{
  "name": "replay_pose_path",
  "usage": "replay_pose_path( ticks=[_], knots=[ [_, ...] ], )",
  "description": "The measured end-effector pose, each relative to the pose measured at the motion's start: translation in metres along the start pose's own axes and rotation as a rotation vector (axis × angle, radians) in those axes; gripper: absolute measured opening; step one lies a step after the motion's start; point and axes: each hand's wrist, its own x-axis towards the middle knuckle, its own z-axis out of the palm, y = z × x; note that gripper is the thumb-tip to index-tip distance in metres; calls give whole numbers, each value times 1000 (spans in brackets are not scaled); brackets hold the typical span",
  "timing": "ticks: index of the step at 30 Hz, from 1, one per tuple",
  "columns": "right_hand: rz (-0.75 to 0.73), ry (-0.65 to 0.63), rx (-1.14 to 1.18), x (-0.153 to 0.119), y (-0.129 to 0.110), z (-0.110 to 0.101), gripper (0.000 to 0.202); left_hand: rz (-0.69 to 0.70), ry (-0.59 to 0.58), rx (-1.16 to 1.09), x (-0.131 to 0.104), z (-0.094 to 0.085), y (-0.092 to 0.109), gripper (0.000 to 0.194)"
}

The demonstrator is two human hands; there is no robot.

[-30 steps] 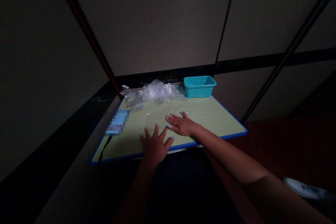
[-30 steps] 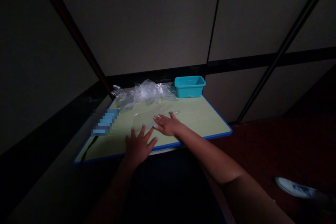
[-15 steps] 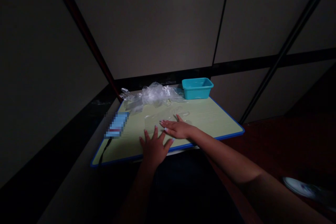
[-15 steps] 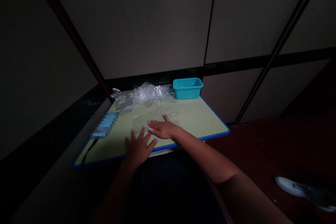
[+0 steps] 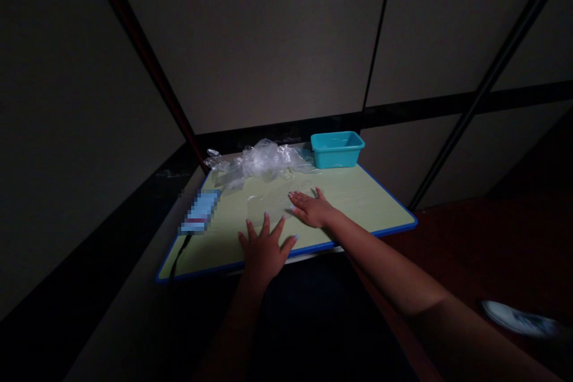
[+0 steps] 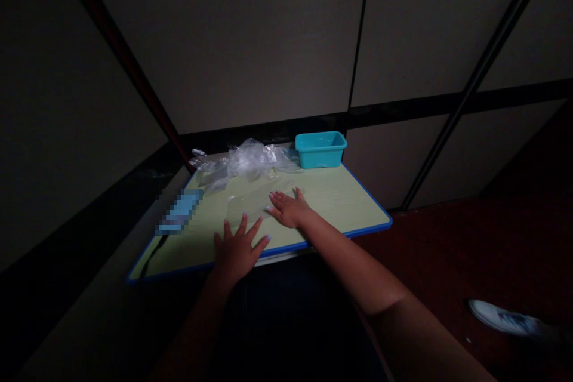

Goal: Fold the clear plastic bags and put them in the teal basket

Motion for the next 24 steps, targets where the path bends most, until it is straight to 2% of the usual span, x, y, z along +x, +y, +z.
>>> replay_pose_path(
  ticks=[3,8,13,16,24],
  knots=[
    [-7,27,2,-3,-3,-3,59,2,8,-1,0,2,0,62],
    [-147,16,71,-22,-14,-12,56,7,15,-20,0,3,-1,62],
    [-261,-28,71,-35,-19,-6,56,6,14,-37,0,3,-1,68],
    [-269,-29,72,-38,-17,-4,57,4,29,-50,0,3,-1,73],
    [-224,-28,43,-46,-15,-7,56,15,30,-37,1,4,-2,69]
  ],
)
